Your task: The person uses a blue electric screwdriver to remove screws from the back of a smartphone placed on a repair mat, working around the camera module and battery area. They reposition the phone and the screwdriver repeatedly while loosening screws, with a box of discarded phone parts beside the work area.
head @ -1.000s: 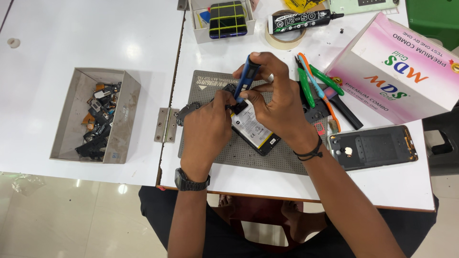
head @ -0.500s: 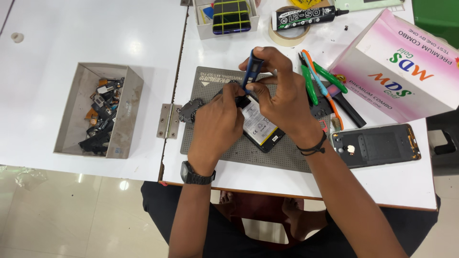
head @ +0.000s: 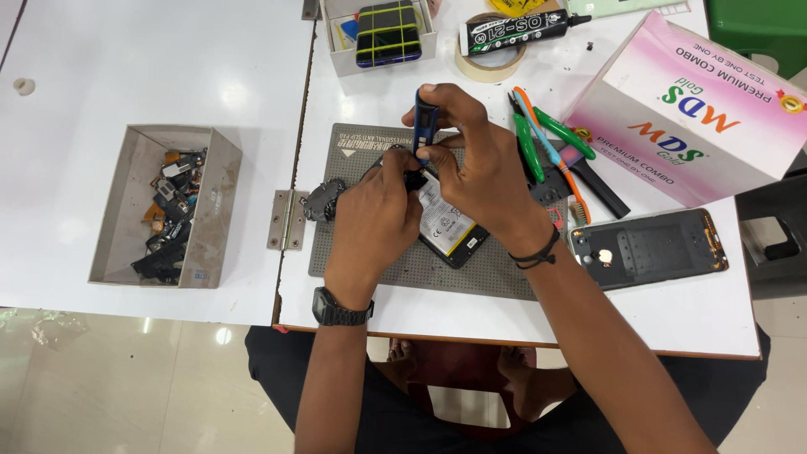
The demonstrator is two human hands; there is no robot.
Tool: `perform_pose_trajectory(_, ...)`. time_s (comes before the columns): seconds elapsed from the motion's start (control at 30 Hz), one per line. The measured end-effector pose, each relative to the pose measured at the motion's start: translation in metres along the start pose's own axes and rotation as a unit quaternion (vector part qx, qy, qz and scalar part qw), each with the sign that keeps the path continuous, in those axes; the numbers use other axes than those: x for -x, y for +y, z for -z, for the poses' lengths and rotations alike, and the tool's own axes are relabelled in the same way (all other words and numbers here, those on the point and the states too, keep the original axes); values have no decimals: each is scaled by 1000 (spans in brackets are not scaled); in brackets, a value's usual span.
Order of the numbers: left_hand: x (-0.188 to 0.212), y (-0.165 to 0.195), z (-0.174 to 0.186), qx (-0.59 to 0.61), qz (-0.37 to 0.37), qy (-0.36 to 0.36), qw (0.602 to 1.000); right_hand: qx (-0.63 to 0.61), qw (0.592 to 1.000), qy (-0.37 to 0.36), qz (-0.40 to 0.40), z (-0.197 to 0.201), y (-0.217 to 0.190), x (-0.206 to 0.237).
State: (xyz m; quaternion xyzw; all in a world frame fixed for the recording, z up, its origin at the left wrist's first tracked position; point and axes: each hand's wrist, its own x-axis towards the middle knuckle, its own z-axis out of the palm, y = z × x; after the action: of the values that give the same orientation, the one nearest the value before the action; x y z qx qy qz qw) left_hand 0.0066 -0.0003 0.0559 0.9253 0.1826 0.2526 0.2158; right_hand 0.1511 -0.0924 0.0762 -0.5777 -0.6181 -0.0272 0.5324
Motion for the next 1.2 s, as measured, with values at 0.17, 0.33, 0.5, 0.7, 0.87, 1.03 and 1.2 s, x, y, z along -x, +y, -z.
perform_pose_trajectory(0.17, 0, 1, -3, -12, -8, 16, 1000, -5, 1000, -1, -1, 1, 2, -1)
perform_pose_trajectory(0.33, 0, 2, -2, -4, 0, 16, 1000, -15, 1000, -2, -7, 1, 5, 1)
perform_pose_trajectory(0.5, -1, 4, 1, 4, 21, -2, 1000, -16, 1000, 0, -7, 1, 8, 1)
perform_pose_trajectory(0.7, -1, 4, 1, 11, 31, -12, 999, 1, 1000, -6, -13, -2, 7, 0)
perform_pose_trajectory(0.87, 4, -1, -3, -11, 41, 9, 999, -6, 999, -14, -28, -2, 7, -1)
perform_pose_trajectory(1.03, 2, -3, -7, -50, 61, 5, 997, 55, 998, 2, -26, 1, 10, -8)
perform_pose_trajectory(1.2, 3, -3, -16, -27, 67, 0, 997, 91, 995, 11, -35, 0, 14, -16)
